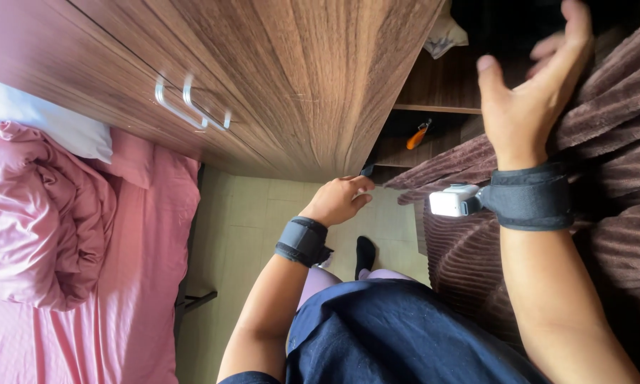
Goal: The person places a black backpack into a wooden wardrobe, then folds a white bra and a black garment on a pink bed before putting them away. They move a pink chair to a corner and use a colorful duster to clean a vase of artificial sunflowers and the bed surface.
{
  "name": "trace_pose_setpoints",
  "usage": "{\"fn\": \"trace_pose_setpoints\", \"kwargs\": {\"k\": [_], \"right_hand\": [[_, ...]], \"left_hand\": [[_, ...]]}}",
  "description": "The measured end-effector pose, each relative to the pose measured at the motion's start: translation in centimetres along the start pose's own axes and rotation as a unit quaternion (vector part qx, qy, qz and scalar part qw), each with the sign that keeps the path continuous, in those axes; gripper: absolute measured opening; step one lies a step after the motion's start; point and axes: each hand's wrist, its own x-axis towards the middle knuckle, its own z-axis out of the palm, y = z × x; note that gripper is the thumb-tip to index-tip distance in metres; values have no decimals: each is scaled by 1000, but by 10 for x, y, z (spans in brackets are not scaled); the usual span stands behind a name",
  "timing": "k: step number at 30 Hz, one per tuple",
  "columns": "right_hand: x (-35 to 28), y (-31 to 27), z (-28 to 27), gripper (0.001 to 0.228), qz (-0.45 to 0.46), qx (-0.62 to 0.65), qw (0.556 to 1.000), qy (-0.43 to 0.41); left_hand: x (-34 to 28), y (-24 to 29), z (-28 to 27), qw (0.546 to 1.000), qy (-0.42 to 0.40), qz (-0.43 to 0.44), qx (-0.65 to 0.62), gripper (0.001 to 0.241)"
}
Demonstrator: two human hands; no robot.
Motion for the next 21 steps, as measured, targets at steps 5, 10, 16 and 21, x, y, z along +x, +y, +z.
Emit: {"fn": "trace_pose_setpoints", "kwargs": {"k": [5, 10, 16, 21], "right_hand": [[24, -10, -5, 95, -155, -53, 986, 27], [40, -41, -1, 51, -75, -24, 997, -22], [17, -13, -4, 27, -191, 5, 980, -64], [2, 26, -22, 19, -147, -69, 987, -18]], "left_hand": [[13, 4, 13, 1000, -15, 6, 3, 20], [3, -8, 26, 998, -50, -36, 25, 17], [7, 11, 19, 1000, 9, 28, -7, 18], [27, 76, -18, 971, 161, 173, -23, 26]]}}
